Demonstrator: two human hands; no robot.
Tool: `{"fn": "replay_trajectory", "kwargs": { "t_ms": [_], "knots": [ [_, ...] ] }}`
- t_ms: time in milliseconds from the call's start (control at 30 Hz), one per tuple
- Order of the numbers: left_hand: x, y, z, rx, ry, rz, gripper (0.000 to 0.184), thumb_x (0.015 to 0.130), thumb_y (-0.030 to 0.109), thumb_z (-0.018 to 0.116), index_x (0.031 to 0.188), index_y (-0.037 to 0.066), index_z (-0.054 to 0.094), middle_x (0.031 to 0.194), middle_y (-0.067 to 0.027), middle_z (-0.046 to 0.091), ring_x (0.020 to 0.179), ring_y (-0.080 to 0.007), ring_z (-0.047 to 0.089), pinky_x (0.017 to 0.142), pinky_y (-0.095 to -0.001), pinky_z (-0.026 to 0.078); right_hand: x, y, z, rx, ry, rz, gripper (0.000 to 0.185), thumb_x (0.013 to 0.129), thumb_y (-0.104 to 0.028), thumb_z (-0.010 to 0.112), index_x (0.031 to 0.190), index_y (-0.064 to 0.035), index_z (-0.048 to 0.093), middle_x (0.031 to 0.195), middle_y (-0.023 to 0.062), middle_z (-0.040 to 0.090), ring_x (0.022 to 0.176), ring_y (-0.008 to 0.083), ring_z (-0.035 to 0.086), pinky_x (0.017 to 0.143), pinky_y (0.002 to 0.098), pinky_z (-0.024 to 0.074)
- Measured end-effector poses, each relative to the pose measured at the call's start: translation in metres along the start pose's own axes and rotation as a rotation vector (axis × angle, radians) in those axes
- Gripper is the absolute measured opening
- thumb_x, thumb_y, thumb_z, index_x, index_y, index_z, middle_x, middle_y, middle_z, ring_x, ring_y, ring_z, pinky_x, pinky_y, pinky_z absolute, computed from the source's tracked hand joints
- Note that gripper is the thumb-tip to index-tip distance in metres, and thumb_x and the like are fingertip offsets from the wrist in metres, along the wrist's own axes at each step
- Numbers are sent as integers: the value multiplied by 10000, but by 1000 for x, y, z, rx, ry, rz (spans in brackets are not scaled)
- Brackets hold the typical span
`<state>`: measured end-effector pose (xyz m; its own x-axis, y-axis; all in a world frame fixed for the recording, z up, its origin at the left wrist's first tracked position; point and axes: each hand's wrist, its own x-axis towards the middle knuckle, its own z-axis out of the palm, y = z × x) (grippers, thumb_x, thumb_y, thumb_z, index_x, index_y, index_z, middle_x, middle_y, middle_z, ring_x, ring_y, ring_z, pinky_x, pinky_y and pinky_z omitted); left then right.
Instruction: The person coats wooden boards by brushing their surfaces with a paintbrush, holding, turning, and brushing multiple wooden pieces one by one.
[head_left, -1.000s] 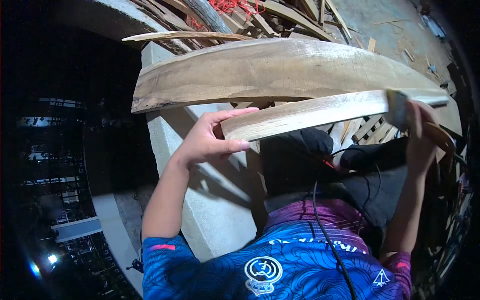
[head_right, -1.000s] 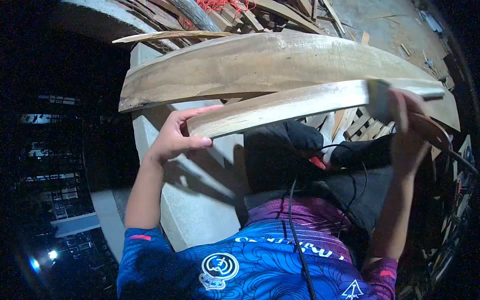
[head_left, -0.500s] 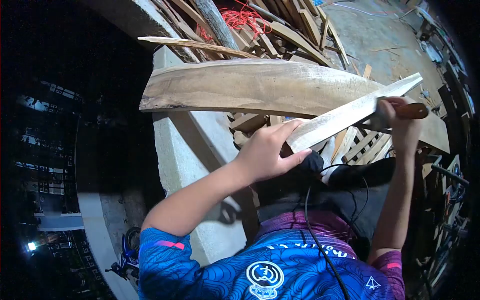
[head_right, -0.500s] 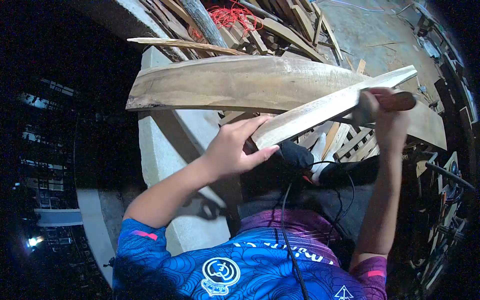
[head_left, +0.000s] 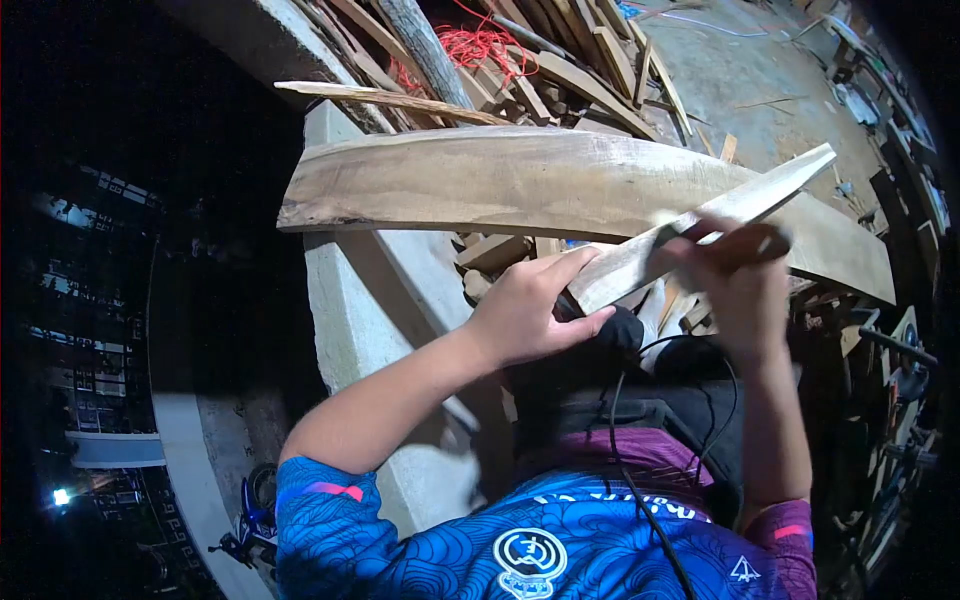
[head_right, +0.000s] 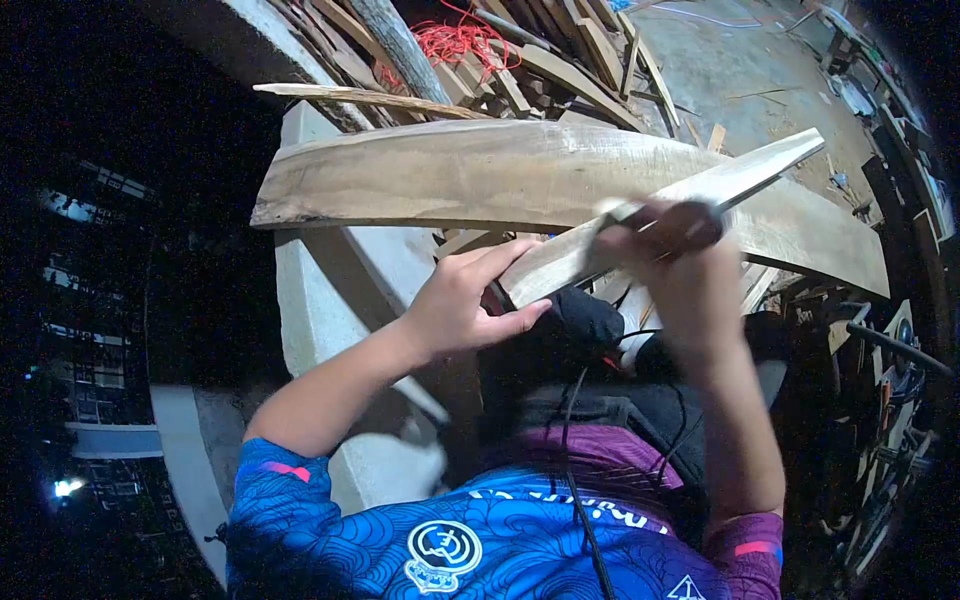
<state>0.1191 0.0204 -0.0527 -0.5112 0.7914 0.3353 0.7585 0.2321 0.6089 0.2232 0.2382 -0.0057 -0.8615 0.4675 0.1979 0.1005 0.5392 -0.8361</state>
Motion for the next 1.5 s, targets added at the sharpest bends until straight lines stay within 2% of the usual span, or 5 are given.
{"fn": "replay_trajectory", "kwargs": {
  "t_ms": [67, 333, 533, 867, 1500],
  "knots": [
    [-2, 1, -2, -5, -1, 12, 615, 768, 337, 794, 1228, -18, 593, 1110, -230, 674, 987, -359, 682, 862, -378, 546, -18, -17, 19, 39, -124, -322, 310, 784, -148, 830, 1041, -25, 707, 843, 81, 725, 764, 119, 685, 699, 279, 538],
    [1, 5, -4, -54, 9, 0, 646, 784, 361, 788, 1249, -41, 587, 1075, -248, 685, 922, -360, 701, 826, -370, 553, 34, 60, -32, -99, 264, -41, 195, 850, -129, 732, 967, 27, 724, 799, 105, 731, 716, 147, 696, 654, 283, 551],
    [-2, 0, -3, -14, 10, 3, 651, 781, 363, 785, 1254, -36, 583, 1067, -248, 684, 921, -368, 697, 824, -373, 553, -32, -23, 26, 205, -116, -174, 160, 773, -77, 816, 900, -17, 740, 780, 69, 725, 710, 125, 687, 663, 272, 543],
    [1, 5, -4, -27, 30, 1, 676, 783, 391, 774, 1271, -35, 579, 1027, -250, 685, 886, -354, 698, 805, -375, 549, 22, 32, -10, -83, 145, -20, 127, 877, -111, 705, 937, -1, 688, 783, 139, 718, 674, 186, 694, 645, 303, 536],
    [-4, -3, -1, -33, 20, 34, 700, 748, 360, 799, 1296, -8, 566, 1087, -245, 673, 939, -372, 686, 836, -404, 549, -39, -29, 43, -28, -20, -427, 151, 787, -123, 796, 861, -70, 675, 715, 95, 635, 684, 235, 684, 607, 336, 521]
  ]
}}
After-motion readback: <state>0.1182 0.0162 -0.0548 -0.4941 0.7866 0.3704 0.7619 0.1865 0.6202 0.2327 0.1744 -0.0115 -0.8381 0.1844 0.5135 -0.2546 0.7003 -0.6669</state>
